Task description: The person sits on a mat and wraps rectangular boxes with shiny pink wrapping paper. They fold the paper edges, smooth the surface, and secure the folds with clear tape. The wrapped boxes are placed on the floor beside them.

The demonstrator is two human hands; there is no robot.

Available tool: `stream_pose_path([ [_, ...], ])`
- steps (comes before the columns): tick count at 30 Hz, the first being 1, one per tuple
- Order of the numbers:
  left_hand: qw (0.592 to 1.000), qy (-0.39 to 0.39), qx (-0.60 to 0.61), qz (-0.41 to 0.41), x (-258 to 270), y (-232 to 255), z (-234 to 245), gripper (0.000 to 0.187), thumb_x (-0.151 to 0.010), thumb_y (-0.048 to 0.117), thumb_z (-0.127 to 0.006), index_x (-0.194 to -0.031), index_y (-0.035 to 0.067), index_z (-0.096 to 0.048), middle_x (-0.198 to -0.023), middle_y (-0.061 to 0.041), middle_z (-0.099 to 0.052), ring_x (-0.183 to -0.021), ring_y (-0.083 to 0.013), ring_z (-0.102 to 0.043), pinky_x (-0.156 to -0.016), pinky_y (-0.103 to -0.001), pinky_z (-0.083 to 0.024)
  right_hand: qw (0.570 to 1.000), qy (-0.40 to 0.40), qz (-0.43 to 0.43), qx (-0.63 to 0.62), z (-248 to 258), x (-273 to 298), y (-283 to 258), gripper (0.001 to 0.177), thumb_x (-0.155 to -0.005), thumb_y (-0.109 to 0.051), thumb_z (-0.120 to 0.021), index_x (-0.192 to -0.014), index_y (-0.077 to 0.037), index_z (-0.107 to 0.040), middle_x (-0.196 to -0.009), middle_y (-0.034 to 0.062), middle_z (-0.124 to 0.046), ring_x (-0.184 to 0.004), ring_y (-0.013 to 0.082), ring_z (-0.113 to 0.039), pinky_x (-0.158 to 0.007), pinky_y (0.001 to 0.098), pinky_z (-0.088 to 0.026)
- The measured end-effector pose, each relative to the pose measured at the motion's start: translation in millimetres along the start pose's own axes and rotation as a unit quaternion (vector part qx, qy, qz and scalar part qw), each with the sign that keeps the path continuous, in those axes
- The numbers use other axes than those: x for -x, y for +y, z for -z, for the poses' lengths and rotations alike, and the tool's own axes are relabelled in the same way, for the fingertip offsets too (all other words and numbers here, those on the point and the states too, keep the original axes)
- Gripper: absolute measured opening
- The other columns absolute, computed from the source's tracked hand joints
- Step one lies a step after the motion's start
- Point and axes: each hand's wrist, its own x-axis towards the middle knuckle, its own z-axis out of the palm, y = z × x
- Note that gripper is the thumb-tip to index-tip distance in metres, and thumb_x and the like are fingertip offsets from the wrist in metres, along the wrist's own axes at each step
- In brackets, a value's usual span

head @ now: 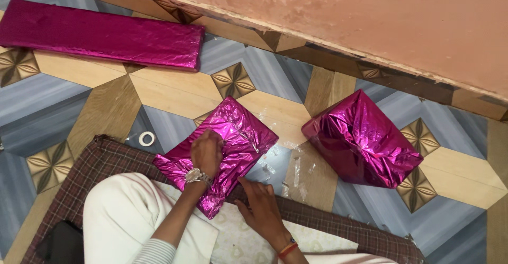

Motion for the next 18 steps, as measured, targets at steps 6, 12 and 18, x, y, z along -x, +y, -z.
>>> stream_pose_path([
  [6,0.996,0.035,0.022,-0.083,0.2,-2.7,-6.2,0.022,-0.07,-0.004,-0.065,-0.09,0.005,-0.066,-0.092,-0.012,-0.065,-0.084,-0.0323,-0.065,-0.083,-0.046,-0.051,1.0,-0.008,-0.003,0.007,1.0,0.5,-1.2,0.06,-0.091,-0.021,-0.071,-0.143,-0.001,-0.049,-0.12,0.0174,-0.064,-0.113,0.0309,-0.057,-0.096,0.0433,-0.037],
  [12,0.989,0.015,0.103,-0.109,-2.6,-8.9,-11.8,0.017,-0.085,-0.006,-0.057,-0.09,0.009,-0.065,-0.083,-0.008,-0.066,-0.074,-0.0245,-0.066,-0.092,-0.045,-0.048,1.0,-0.01,-0.006,0.003,1.9,-0.2,-1.0,0.06,-0.09,-0.021,-0.071,-0.142,-0.001,-0.05,-0.12,0.0173,-0.064,-0.113,0.0312,-0.057,-0.096,0.0436,-0.037],
  [18,0.988,0.021,0.119,-0.098,-3.7,-8.6,-11.7,0.006,-0.095,0.002,-0.058,-0.095,0.007,-0.061,-0.084,-0.01,-0.067,-0.073,-0.0271,-0.065,-0.089,-0.047,-0.047,1.0,-0.014,-0.006,0.012,1.6,-1.5,-0.9,0.06,-0.089,-0.021,-0.071,-0.142,-0.001,-0.05,-0.121,0.0179,-0.064,-0.114,0.0318,-0.057,-0.097,0.0441,-0.037],
])
